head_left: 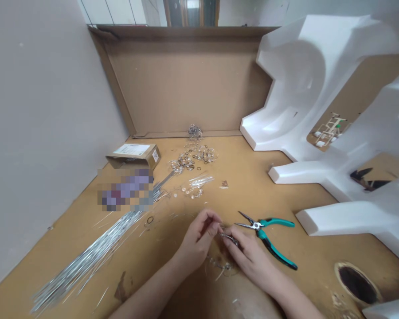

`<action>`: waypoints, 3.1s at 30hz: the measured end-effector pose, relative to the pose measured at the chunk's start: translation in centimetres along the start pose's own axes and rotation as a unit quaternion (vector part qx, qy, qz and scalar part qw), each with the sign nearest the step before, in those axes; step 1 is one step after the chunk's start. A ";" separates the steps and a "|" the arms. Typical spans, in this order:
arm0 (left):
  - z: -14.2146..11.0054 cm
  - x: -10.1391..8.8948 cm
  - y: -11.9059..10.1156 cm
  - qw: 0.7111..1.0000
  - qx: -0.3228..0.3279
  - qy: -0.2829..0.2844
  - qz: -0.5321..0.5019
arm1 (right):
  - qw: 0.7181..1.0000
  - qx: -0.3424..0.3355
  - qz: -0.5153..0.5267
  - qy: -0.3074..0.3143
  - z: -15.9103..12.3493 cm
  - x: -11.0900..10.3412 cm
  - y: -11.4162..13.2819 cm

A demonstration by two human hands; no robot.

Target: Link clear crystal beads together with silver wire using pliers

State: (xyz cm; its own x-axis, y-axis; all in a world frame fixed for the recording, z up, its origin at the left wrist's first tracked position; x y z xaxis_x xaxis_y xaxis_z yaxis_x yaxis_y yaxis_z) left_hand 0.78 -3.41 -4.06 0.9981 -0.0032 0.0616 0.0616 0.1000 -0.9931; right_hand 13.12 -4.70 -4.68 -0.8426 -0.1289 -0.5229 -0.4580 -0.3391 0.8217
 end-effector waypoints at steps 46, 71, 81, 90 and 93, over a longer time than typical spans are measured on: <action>0.2 0.4 0.0 0.994 0.047 0.085 0.054 | 0.997 -0.039 -0.064 -0.027 0.1 0.1 -0.3; -0.3 0.6 -0.2 0.999 0.033 0.021 0.005 | 0.994 -0.054 -0.094 -0.029 -0.8 0.1 0.7; -0.4 0.7 -0.5 0.999 0.033 0.022 0.035 | 0.982 -0.046 -0.171 -0.062 -1.4 -3.8 0.1; -0.3 0.6 -0.5 0.999 0.003 0.042 0.005 | 0.875 -0.086 -0.476 0.014 -2.1 -7.8 -5.1; -0.3 0.5 -0.7 0.998 0.002 0.061 -0.009 | 0.860 -0.087 -0.503 0.026 -1.5 -7.2 -4.9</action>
State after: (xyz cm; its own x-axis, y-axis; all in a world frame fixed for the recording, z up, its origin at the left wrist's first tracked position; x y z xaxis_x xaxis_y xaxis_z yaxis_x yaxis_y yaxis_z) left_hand 1.27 -3.82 -3.34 0.9899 -0.1252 0.0671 0.0803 0.1030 -0.9914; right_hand 21.86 -3.49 -5.24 -0.0298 0.2716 -0.9619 -0.8944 -0.4369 -0.0956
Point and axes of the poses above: each hand's wrist, its own z-axis towards the middle knuckle, its own x-axis out of the palm, y = z × x, the point moved 5 cm from there along z, towards the middle knuckle, and after that the axes turned 14 degrees about -y, right-handed, at the moved point
